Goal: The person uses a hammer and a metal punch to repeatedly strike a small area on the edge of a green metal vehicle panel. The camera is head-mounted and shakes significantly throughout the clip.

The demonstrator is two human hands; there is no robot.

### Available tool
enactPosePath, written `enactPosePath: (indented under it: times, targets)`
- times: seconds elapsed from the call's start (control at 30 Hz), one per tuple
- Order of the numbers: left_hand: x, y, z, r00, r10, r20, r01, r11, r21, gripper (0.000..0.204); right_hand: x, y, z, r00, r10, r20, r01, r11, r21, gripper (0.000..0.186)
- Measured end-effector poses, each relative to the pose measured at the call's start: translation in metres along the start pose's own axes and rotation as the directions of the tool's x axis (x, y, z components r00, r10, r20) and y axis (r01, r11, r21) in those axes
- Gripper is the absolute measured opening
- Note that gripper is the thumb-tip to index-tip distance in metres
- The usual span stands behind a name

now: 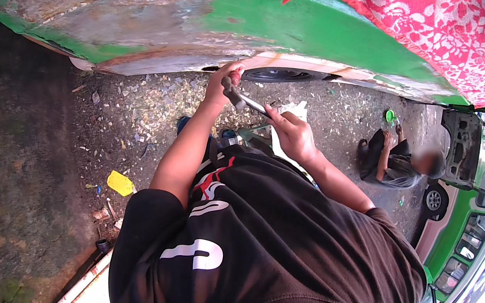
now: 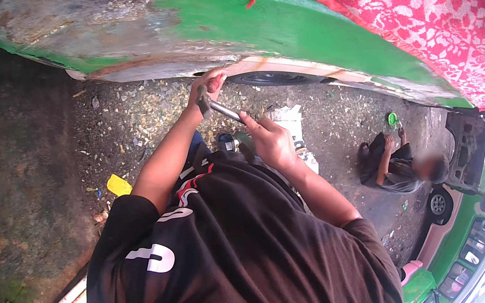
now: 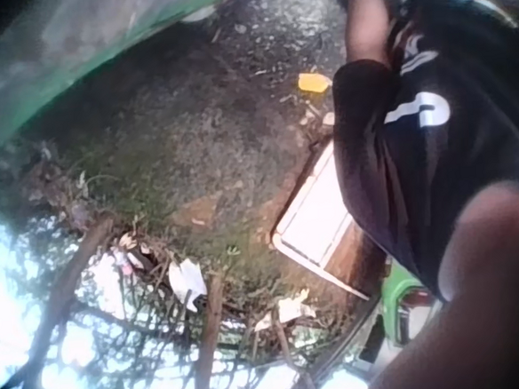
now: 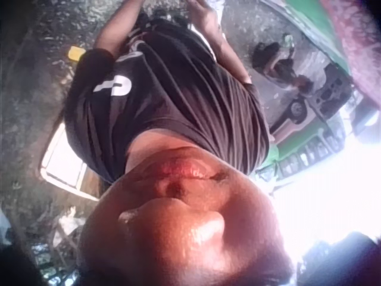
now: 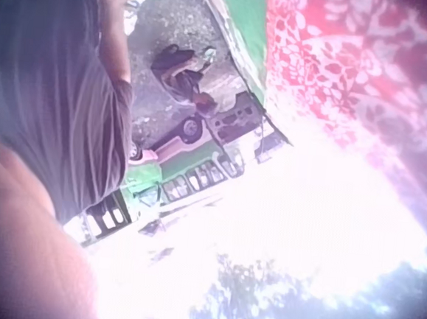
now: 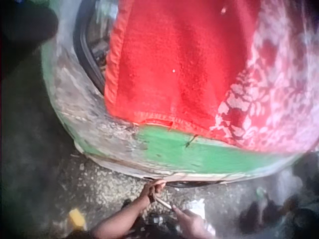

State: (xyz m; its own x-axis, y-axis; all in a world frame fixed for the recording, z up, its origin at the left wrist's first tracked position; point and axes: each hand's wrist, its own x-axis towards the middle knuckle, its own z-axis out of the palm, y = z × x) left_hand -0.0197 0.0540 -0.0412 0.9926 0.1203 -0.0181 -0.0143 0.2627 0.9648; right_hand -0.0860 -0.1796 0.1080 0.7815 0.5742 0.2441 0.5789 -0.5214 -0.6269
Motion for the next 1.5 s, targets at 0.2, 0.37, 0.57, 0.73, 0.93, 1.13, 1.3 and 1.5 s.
enactPosePath:
  times: [0.2,0.37,0.57,0.73,0.93,1.13,1.3,1.5]
  targets:
    - [-0.002,0.006,0.0,0.939,0.344,0.006,-0.31,0.84,0.445,0.019,0.0,-0.002,0.001,0.998,0.06,-0.016,-0.06,0.998,-0.002,0.045]
    - [0.003,0.004,-0.008,0.972,0.229,0.049,-0.218,0.809,0.546,0.026,0.001,-0.006,0.0,0.997,0.026,-0.07,-0.026,1.0,-0.004,0.045]
    - [0.005,-0.001,-0.009,0.95,0.298,0.089,-0.289,0.741,0.606,0.023,0.004,-0.003,-0.007,0.997,0.024,-0.07,-0.025,1.0,-0.013,0.046]
    - [0.0,0.006,-0.01,0.992,0.119,0.046,-0.12,0.751,0.649,0.026,0.003,-0.003,-0.006,0.994,0.108,0.005,-0.108,0.994,-0.033,0.044]
    - [-0.025,0.003,-0.02,0.947,0.309,0.092,-0.291,0.698,0.654,0.022,-0.023,0.003,-0.008,0.982,0.186,0.027,-0.188,0.979,0.077,0.043]
    - [-0.027,0.01,-0.011,0.925,0.364,0.108,-0.351,0.712,0.608,0.021,-0.032,-0.001,-0.01,0.967,0.252,0.043,-0.255,0.956,0.143,0.042]
    - [-0.025,0.01,-0.003,0.937,0.345,0.062,-0.316,0.757,0.572,0.02,-0.031,0.002,-0.012,0.955,0.294,0.047,-0.298,0.944,0.14,0.041]
    - [-0.019,0.006,0.001,0.919,0.386,0.079,-0.356,0.726,0.588,0.021,-0.027,0.004,-0.014,0.96,0.279,0.021,-0.279,0.949,0.148,0.041]
